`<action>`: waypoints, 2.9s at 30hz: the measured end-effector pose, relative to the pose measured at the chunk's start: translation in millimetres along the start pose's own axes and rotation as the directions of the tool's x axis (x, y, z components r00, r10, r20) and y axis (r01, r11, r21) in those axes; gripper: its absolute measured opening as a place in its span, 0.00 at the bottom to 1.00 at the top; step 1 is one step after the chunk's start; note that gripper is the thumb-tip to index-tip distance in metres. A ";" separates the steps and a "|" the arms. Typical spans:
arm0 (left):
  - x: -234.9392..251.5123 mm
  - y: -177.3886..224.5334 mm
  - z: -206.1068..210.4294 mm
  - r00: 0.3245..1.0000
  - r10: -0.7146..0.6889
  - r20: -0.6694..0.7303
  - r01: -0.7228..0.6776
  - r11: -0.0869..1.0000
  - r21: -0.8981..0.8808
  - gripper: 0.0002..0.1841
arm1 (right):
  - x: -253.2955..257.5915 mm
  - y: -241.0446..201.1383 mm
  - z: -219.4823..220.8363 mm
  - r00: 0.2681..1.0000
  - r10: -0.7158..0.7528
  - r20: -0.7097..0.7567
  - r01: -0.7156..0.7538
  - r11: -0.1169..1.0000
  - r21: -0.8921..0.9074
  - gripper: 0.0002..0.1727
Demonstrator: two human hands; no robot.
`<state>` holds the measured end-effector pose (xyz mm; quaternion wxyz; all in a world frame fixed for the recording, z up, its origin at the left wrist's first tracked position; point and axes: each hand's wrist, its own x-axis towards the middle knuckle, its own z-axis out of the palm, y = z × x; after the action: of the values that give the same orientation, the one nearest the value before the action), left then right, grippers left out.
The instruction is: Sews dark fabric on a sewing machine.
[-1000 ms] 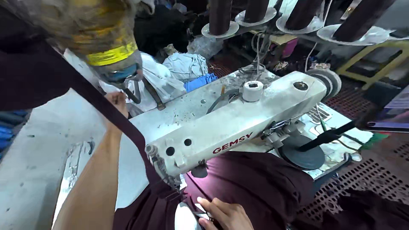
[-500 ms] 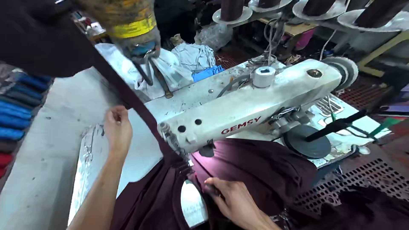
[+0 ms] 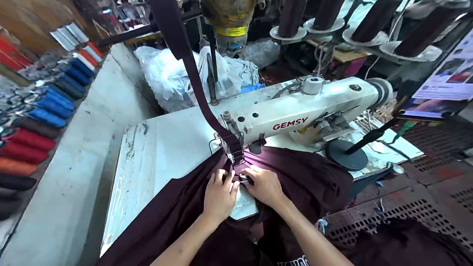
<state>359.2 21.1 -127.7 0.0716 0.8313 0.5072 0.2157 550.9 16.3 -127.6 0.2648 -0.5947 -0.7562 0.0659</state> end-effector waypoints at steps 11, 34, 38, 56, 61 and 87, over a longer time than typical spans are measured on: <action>16.3 9.2 -7.0 0.994 -0.061 0.087 0.043 0.981 0.188 0.25 | 9.3 12.9 2.4 0.986 -0.169 -0.018 0.168 0.985 -0.033 0.16; 35.8 -8.3 -0.8 0.997 -0.047 -0.066 0.060 0.976 0.207 0.22 | 35.6 -29.0 -1.5 0.976 0.067 0.206 -0.049 0.995 -0.091 0.15; 52.1 -21.3 -5.8 0.994 -0.099 0.037 0.093 0.985 0.143 0.22 | 32.3 -40.7 2.8 0.979 0.143 0.147 -0.124 0.983 -0.132 0.14; 11.9 -5.3 -13.5 0.987 -0.030 0.160 0.012 0.994 0.110 0.23 | -38.7 -33.9 -20.1 0.998 -0.063 0.017 0.063 0.998 0.022 0.15; 10.2 -4.1 -6.2 0.996 -0.010 0.093 -0.005 0.986 0.164 0.23 | -20.2 13.3 -34.8 0.975 0.219 0.027 -0.210 0.958 -0.196 0.19; 40.5 -6.3 -8.3 0.970 0.168 -0.176 -0.125 0.965 0.228 0.10 | 24.7 -11.3 13.0 0.991 -0.124 -0.044 0.118 0.986 -0.114 0.08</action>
<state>366.4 58.7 -110.9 -0.0849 0.8445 0.4691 0.2442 531.2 39.1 -126.1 0.2540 -0.5629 -0.7865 -0.0076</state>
